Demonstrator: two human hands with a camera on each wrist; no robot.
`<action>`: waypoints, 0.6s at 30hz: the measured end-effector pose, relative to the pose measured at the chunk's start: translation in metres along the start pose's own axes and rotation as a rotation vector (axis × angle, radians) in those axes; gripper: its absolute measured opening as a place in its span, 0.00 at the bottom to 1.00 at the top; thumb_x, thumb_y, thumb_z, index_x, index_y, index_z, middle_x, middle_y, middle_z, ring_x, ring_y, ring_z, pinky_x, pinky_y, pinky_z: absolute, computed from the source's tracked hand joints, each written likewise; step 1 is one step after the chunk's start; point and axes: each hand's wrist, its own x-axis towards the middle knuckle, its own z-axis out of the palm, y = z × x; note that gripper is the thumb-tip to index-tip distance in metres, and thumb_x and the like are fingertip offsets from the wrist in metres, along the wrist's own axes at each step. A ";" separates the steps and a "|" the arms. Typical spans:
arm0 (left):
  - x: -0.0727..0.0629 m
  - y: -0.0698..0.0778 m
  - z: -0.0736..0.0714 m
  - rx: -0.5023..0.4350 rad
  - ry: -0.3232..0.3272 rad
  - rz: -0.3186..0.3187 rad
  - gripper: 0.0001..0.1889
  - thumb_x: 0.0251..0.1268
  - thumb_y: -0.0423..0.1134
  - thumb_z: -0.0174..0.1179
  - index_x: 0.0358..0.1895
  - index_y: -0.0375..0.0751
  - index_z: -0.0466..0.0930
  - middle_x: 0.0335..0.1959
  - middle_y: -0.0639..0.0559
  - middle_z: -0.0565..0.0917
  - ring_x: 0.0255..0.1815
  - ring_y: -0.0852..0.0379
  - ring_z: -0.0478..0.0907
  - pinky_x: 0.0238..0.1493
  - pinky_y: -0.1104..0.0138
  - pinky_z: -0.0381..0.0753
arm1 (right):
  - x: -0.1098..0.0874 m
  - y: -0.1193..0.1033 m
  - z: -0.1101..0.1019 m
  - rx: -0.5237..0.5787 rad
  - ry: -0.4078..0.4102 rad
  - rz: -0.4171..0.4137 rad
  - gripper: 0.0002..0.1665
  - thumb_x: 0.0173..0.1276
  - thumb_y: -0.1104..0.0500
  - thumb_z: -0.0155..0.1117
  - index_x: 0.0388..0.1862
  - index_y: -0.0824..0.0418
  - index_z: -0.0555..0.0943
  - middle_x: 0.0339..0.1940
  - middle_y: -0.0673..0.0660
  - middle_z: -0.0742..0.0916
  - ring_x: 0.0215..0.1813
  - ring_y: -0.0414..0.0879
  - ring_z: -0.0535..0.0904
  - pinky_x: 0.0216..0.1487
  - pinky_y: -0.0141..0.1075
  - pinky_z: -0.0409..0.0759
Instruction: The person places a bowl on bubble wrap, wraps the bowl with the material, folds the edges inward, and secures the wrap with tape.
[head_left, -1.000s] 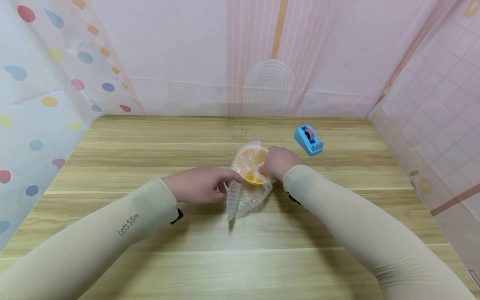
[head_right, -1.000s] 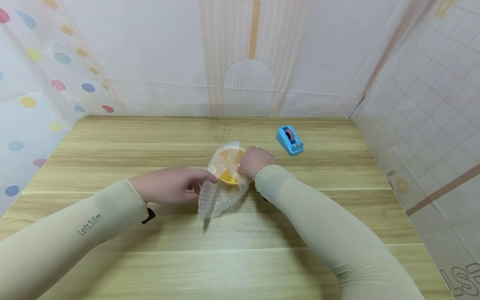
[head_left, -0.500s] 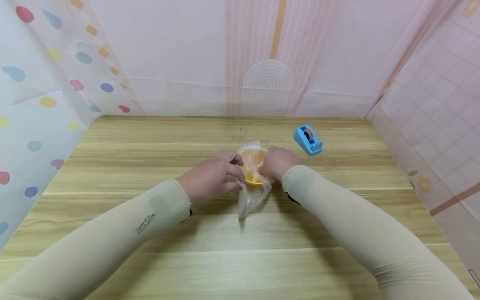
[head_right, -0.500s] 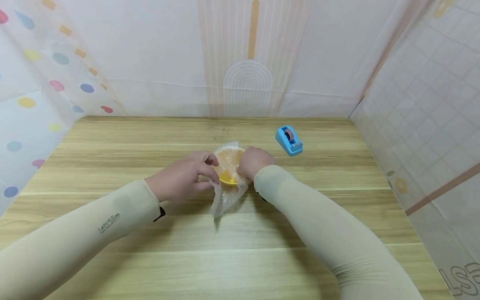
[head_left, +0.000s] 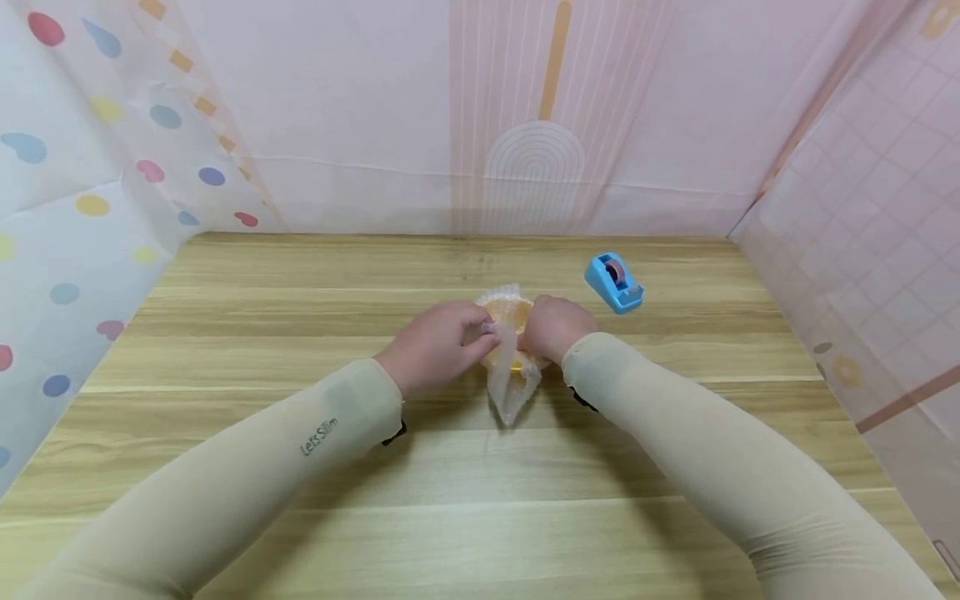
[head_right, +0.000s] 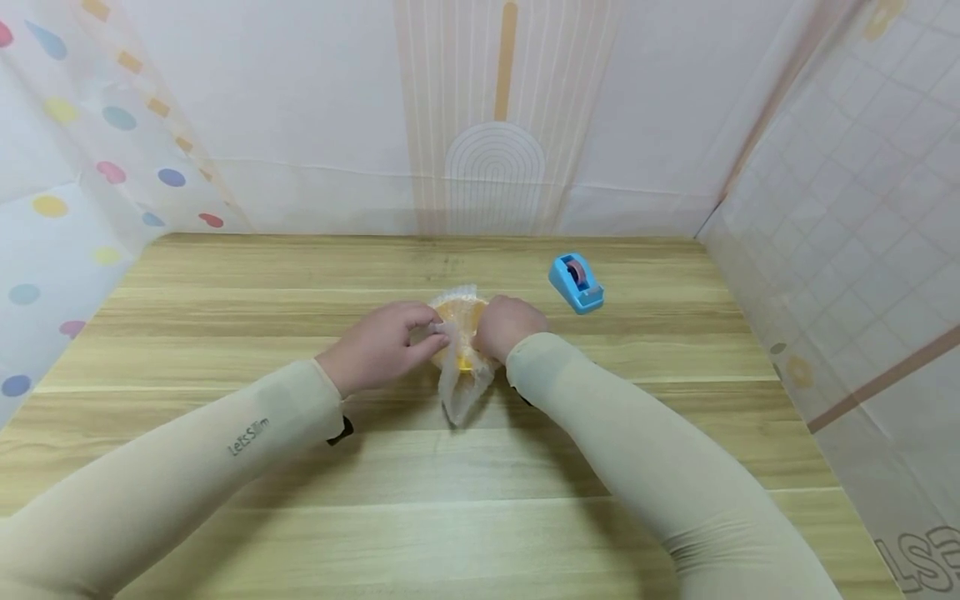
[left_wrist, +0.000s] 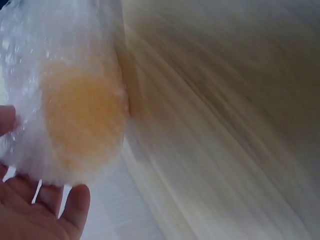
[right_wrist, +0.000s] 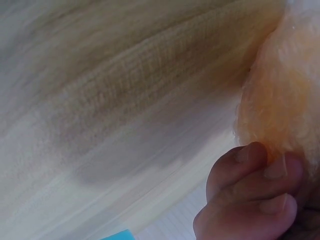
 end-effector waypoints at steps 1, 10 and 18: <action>0.001 0.001 0.001 0.015 0.007 -0.002 0.10 0.78 0.45 0.61 0.38 0.45 0.83 0.35 0.54 0.83 0.37 0.55 0.77 0.47 0.60 0.79 | -0.001 0.000 0.000 -0.006 0.009 -0.012 0.16 0.75 0.49 0.65 0.45 0.62 0.83 0.33 0.55 0.86 0.30 0.47 0.80 0.27 0.36 0.76; 0.009 0.006 0.008 0.142 0.039 -0.041 0.12 0.78 0.45 0.56 0.34 0.45 0.81 0.42 0.51 0.82 0.43 0.52 0.76 0.53 0.58 0.79 | -0.006 0.004 0.001 0.014 0.090 -0.072 0.17 0.74 0.50 0.61 0.51 0.63 0.81 0.41 0.58 0.87 0.37 0.51 0.81 0.34 0.40 0.79; 0.016 0.006 0.014 0.200 0.053 -0.036 0.15 0.76 0.42 0.57 0.26 0.47 0.74 0.34 0.51 0.77 0.38 0.51 0.72 0.49 0.59 0.75 | -0.004 0.007 0.002 0.041 0.090 -0.081 0.20 0.71 0.51 0.64 0.54 0.63 0.79 0.43 0.58 0.86 0.39 0.52 0.81 0.34 0.40 0.79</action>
